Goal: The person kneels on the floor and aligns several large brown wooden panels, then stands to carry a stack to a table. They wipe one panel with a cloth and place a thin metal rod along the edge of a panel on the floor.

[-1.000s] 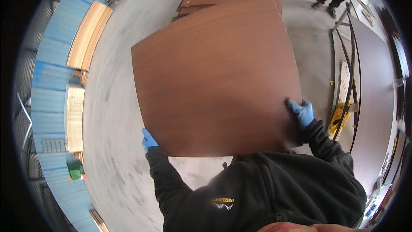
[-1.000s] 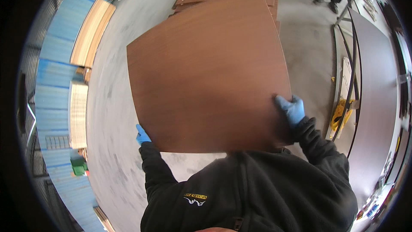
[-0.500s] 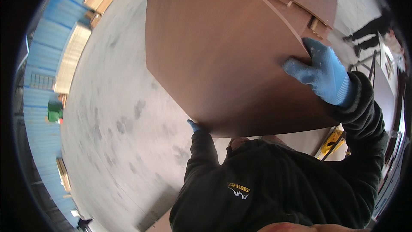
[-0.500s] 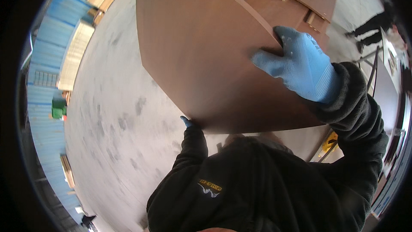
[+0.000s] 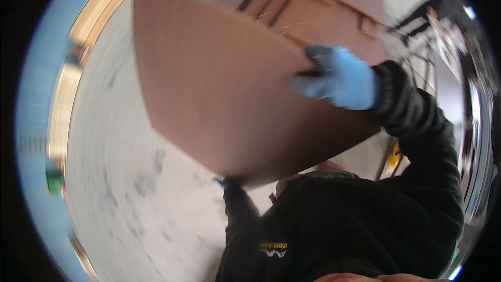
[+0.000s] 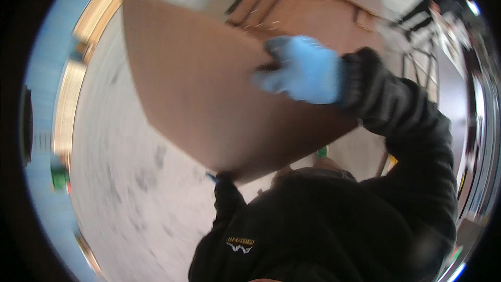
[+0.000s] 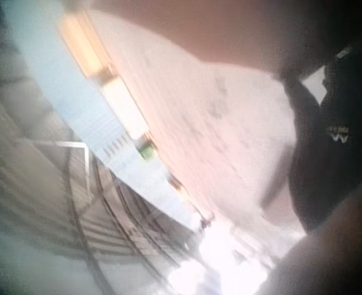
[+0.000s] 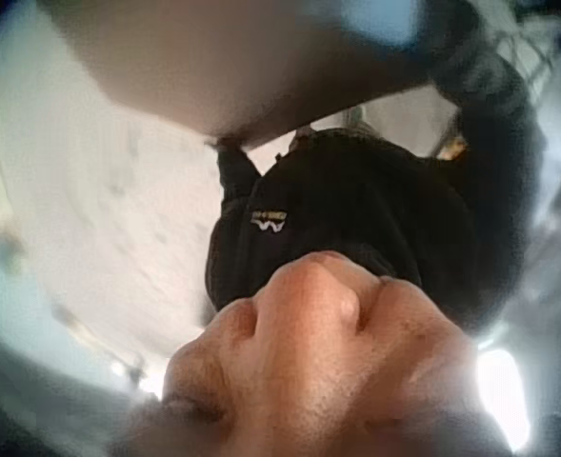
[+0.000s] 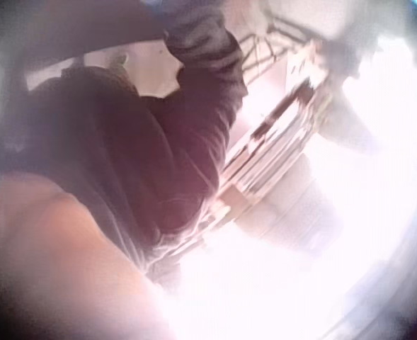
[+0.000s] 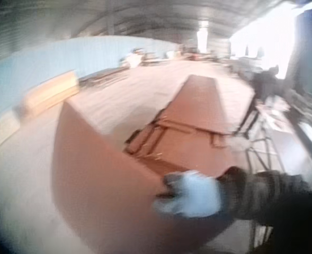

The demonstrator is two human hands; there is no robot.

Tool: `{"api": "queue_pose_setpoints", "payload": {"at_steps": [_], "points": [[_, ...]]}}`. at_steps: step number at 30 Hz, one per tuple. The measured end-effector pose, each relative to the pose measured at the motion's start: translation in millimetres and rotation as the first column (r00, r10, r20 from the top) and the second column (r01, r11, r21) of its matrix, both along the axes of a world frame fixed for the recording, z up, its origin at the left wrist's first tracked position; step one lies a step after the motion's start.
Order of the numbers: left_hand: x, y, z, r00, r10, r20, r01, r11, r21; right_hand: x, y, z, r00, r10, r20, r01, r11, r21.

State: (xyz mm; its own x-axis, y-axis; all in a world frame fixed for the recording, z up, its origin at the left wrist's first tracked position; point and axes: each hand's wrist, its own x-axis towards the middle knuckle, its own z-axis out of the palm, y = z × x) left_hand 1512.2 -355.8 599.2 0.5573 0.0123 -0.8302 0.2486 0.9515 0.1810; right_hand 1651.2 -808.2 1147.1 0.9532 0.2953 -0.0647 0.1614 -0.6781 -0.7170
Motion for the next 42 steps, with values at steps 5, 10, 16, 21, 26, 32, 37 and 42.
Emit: {"api": "queue_pose_setpoints", "payload": {"at_steps": [5,10,16,21,26,32,37,42], "points": [[31,-2,40,0.980,-0.194,-0.030,0.195,0.946,0.259,-45,-74,-17,0.978,-0.196,-0.071,0.195,0.980,-0.023],[80,-6,107,0.946,-0.322,-0.023,0.282,0.788,0.547,-104,-127,-30,0.901,-0.425,-0.088,0.428,0.903,0.026],[131,-123,207,0.804,-0.591,0.056,0.410,0.621,0.668,-215,-255,-82,0.690,-0.682,-0.242,0.713,0.582,0.391],[151,-278,275,0.702,-0.710,-0.056,0.388,0.316,0.866,-323,-373,-120,0.543,-0.783,-0.303,0.792,0.359,0.493],[149,-466,312,0.592,-0.802,-0.082,0.340,0.157,0.927,-412,-490,-146,0.402,-0.831,-0.384,0.836,0.163,0.524],[174,-603,324,0.536,-0.842,-0.057,0.333,0.149,0.931,-448,-583,-170,0.344,-0.826,-0.446,0.762,-0.032,0.647],[223,-677,334,0.599,-0.741,-0.304,0.258,-0.181,0.949,-420,-640,-196,0.328,-0.813,-0.481,0.756,-0.080,0.650],[288,-731,323,0.554,-0.774,-0.307,0.255,-0.193,0.947,-348,-710,-217,0.352,-0.843,-0.406,0.775,0.019,0.632]]}}
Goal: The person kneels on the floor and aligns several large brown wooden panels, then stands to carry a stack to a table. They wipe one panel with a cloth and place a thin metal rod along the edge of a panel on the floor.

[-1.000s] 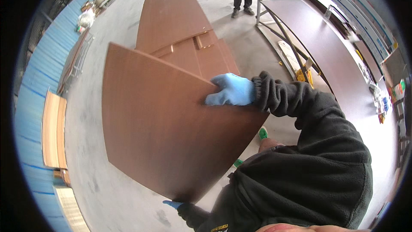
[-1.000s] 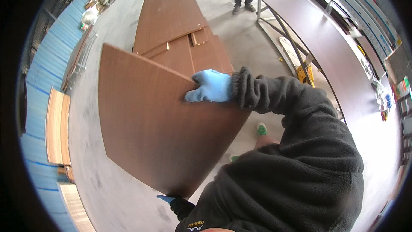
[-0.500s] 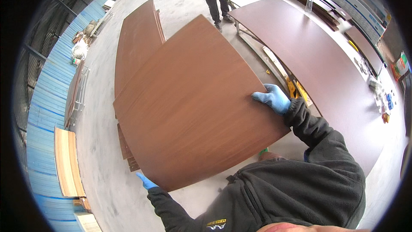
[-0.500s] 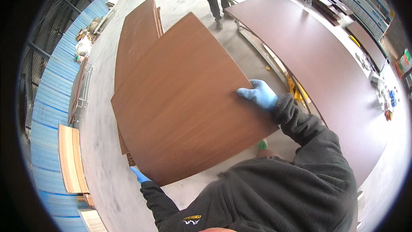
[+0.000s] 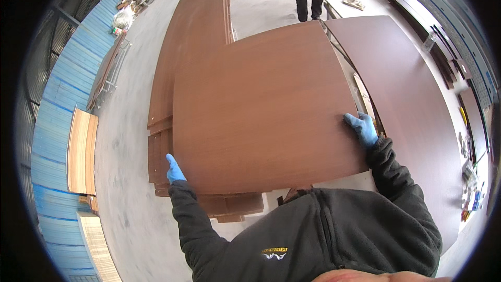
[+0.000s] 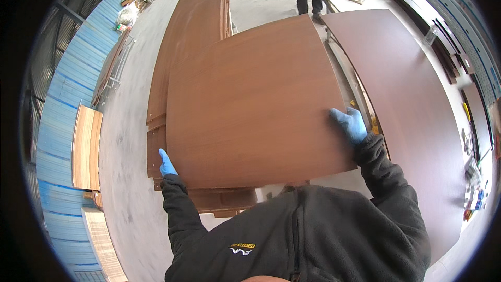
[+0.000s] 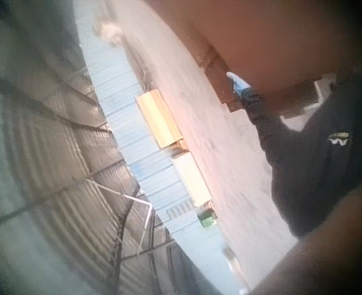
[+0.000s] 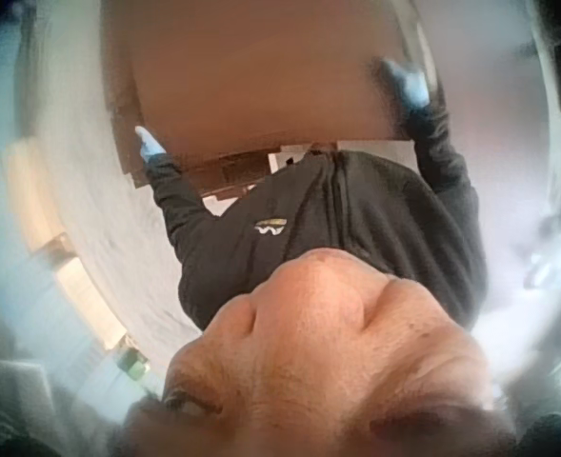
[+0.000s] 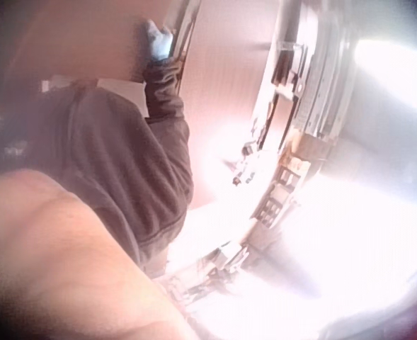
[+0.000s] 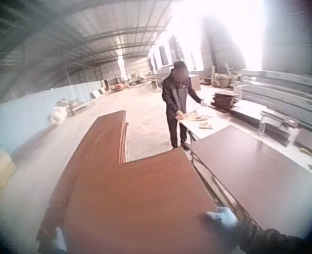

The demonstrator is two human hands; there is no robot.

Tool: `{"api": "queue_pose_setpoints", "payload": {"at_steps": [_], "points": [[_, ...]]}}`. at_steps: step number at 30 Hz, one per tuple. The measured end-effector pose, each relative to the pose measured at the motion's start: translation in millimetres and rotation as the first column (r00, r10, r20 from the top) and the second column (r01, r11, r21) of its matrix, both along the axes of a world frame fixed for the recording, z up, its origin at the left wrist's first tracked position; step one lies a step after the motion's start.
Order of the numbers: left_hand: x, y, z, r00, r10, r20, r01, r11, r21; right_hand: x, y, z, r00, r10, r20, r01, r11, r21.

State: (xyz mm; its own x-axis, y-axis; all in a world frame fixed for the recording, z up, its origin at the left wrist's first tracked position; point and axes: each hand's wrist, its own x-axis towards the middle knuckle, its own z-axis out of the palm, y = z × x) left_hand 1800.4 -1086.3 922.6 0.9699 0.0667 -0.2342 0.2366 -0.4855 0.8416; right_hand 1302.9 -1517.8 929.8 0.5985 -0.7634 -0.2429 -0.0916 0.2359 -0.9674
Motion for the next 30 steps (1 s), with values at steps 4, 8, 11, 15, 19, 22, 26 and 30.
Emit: {"api": "queue_pose_setpoints", "payload": {"at_steps": [4,8,11,15,19,22,26,30], "points": [[52,-46,0,0.998,0.069,0.015,-0.069,0.997,0.033,85,-61,-7,0.991,-0.015,-0.133,0.011,0.999,-0.031],[98,-89,11,0.996,0.089,-0.013,-0.089,0.996,0.009,152,-117,-3,0.997,0.060,-0.048,-0.058,0.997,0.055],[128,-112,15,0.981,0.193,0.005,-0.192,0.973,0.128,196,-152,2,0.995,0.095,0.008,-0.096,0.990,0.100],[165,-153,14,0.968,0.249,0.014,-0.249,0.961,0.122,269,-216,-2,0.990,0.129,-0.062,-0.120,0.984,0.132],[183,-193,16,0.951,0.307,0.040,-0.309,0.937,0.163,334,-290,-17,0.966,0.260,-0.010,-0.255,0.954,0.157],[196,-227,22,0.938,0.333,0.094,-0.345,0.923,0.171,390,-344,-26,0.954,0.296,-0.044,-0.289,0.950,0.122],[210,-261,27,0.920,0.383,0.082,-0.392,0.902,0.180,456,-397,-35,0.923,0.379,-0.064,-0.364,0.916,0.167],[237,-283,33,0.871,0.491,0.034,-0.482,0.837,0.258,519,-428,-46,0.917,0.397,-0.034,-0.377,0.894,0.243]]}}
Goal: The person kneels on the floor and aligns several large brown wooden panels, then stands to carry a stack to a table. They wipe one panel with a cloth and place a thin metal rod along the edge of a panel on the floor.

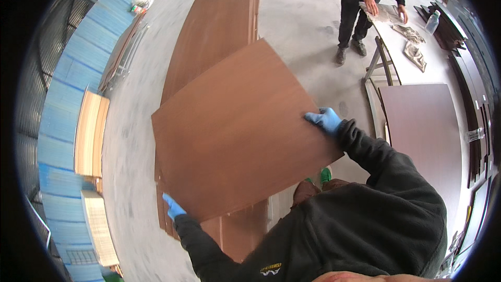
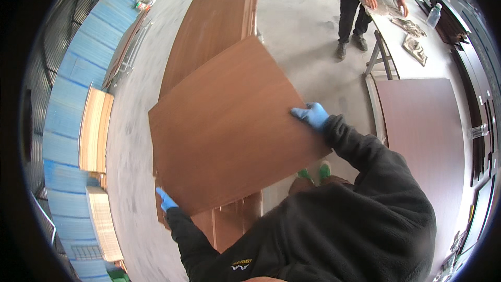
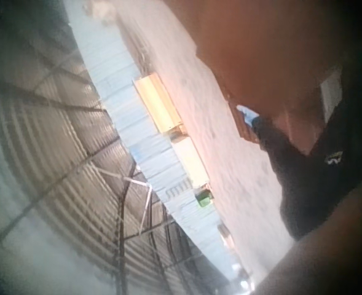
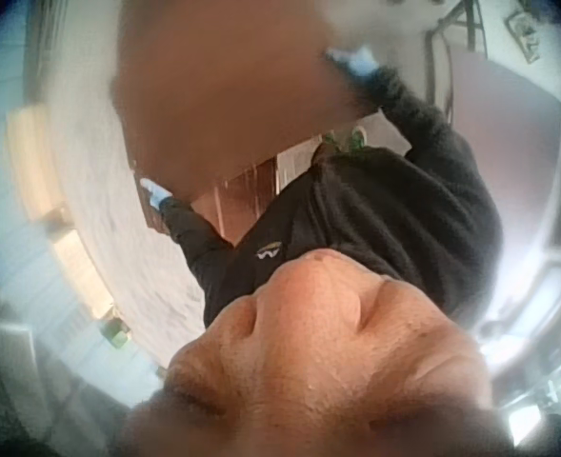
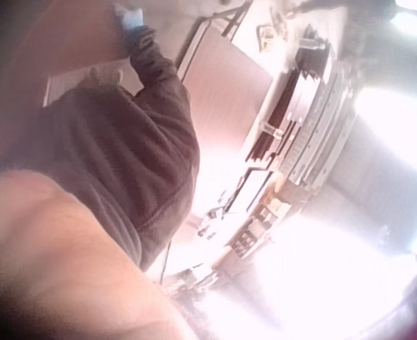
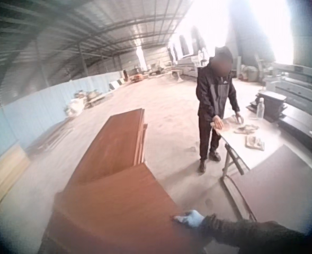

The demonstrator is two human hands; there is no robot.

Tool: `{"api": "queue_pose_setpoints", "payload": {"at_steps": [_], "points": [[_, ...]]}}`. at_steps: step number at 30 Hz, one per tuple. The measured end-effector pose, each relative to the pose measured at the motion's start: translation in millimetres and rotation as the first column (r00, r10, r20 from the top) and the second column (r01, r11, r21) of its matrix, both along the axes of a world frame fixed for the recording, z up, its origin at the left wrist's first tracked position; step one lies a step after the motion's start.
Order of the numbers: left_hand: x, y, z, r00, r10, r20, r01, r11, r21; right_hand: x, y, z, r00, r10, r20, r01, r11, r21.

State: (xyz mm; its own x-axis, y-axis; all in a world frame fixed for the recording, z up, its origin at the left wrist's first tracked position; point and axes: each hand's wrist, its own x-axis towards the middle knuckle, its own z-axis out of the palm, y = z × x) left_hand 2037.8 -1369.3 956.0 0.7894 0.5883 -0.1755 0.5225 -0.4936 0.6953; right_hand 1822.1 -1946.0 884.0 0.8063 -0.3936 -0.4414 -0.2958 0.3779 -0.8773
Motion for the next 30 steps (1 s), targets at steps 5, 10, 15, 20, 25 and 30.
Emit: {"api": "queue_pose_setpoints", "payload": {"at_steps": [5,10,15,20,25,30], "points": [[55,-32,-7,0.974,-0.135,0.183,0.133,0.991,0.026,39,-25,-23,0.992,-0.033,-0.124,0.018,0.992,-0.124],[139,-72,-23,0.915,-0.305,0.265,0.294,0.952,0.080,29,-47,-22,0.982,-0.135,-0.129,0.115,0.981,-0.156],[222,-188,-13,0.881,-0.386,0.273,0.378,0.922,0.083,-2,-93,-5,0.939,-0.324,-0.117,0.309,0.942,-0.130],[226,-364,7,0.853,-0.491,0.178,0.506,0.861,-0.051,-53,-156,2,0.860,-0.507,-0.060,0.506,0.862,-0.020],[222,-536,27,0.804,-0.594,0.017,0.594,0.802,-0.070,-115,-219,13,0.756,-0.651,-0.064,0.648,0.759,-0.063],[196,-675,9,0.655,-0.754,0.050,0.742,0.629,-0.232,-174,-255,12,0.625,-0.777,-0.079,0.777,0.628,-0.032]]}}
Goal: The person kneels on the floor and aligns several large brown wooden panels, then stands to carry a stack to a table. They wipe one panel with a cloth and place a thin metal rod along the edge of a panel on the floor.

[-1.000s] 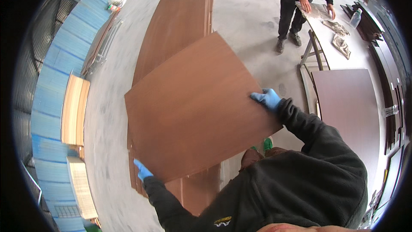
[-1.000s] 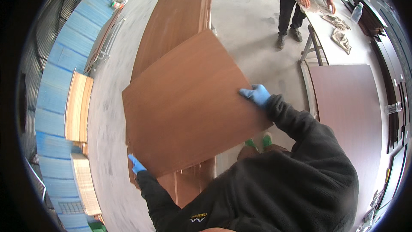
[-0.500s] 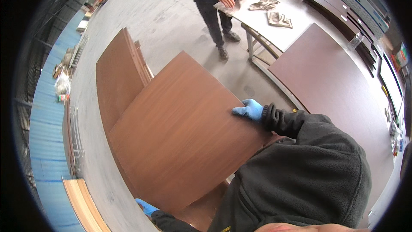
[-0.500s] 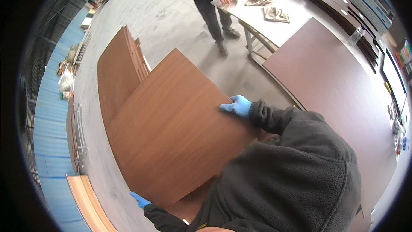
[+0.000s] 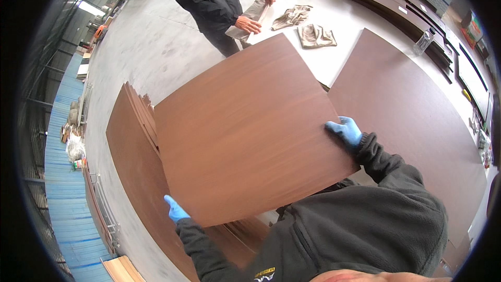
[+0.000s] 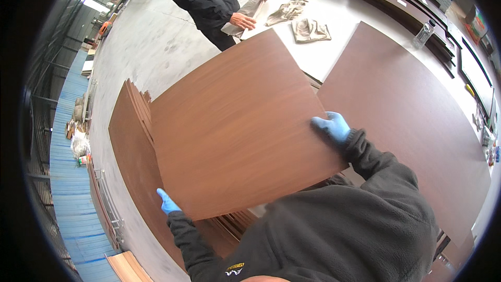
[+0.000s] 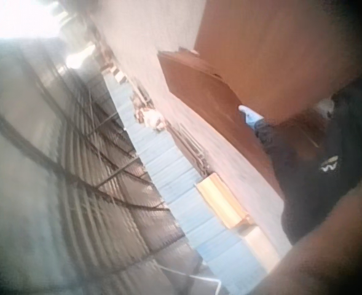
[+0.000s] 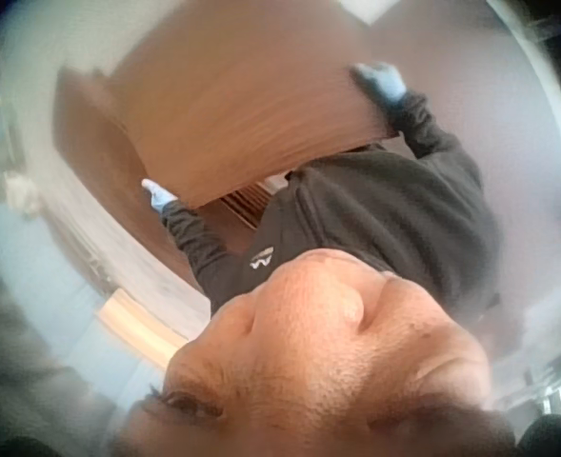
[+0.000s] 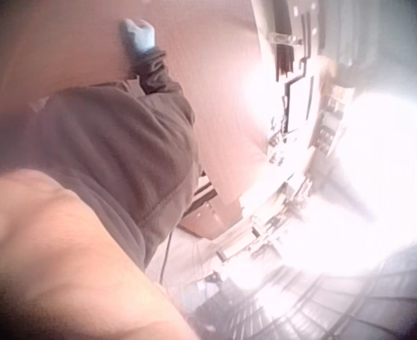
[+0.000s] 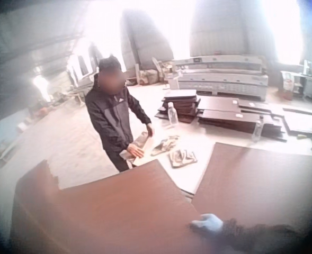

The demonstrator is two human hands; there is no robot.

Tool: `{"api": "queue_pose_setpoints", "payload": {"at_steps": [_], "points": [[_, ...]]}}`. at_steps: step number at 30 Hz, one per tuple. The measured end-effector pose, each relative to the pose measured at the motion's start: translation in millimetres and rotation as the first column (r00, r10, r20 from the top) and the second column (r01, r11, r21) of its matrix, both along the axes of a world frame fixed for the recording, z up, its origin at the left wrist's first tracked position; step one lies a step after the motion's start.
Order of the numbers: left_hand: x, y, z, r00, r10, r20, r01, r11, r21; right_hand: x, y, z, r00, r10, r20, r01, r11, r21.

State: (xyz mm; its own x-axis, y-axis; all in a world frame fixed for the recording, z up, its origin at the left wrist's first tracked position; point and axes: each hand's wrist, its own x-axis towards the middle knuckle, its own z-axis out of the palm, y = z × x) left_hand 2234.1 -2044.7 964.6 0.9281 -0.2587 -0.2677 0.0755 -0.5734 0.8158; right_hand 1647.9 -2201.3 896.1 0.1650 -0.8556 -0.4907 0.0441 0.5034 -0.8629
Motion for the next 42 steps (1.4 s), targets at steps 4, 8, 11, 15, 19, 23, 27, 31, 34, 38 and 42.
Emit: {"api": "queue_pose_setpoints", "payload": {"at_steps": [4,8,11,15,19,23,27,31,34,38,42], "points": [[-8,-87,-18,0.987,-0.134,-0.084,0.136,0.990,0.026,-25,-2,-8,0.986,-0.168,0.002,0.168,0.985,0.024],[-4,-155,-41,0.955,-0.258,-0.148,0.264,0.964,0.024,-32,2,-18,0.965,-0.261,-0.032,0.263,0.959,0.110],[2,-201,-65,0.938,-0.324,-0.120,0.334,0.940,0.074,-29,6,-24,0.941,-0.328,-0.082,0.336,0.934,0.124],[13,-254,-81,0.907,-0.414,-0.071,0.420,0.893,0.159,-17,8,-26,0.905,-0.416,-0.090,0.425,0.895,0.134],[24,-293,-88,0.865,-0.498,-0.062,0.498,0.836,0.232,-2,10,-27,0.877,-0.474,-0.080,0.481,0.864,0.152],[28,-325,-92,0.821,-0.561,-0.104,0.570,0.809,0.141,14,9,-30,0.847,-0.527,-0.066,0.531,0.831,0.165],[30,-351,-83,0.808,-0.567,-0.158,0.589,0.779,0.215,28,4,-32,0.827,-0.560,-0.055,0.560,0.809,0.178],[35,-373,-75,0.770,-0.623,-0.140,0.638,0.740,0.213,42,-5,-32,0.811,-0.582,-0.065,0.584,0.797,0.152],[41,-395,-77,0.760,-0.630,-0.158,0.650,0.735,0.192,50,-13,-32,0.790,-0.612,-0.039,0.612,0.781,0.123],[38,-439,-81,0.746,-0.650,-0.147,0.666,0.715,0.214,55,-26,-33,0.779,-0.627,-0.030,0.625,0.770,0.129],[18,-489,-77,0.696,-0.706,-0.134,0.717,0.670,0.193,49,-54,-40,0.730,-0.683,-0.025,0.682,0.726,0.091]]}}
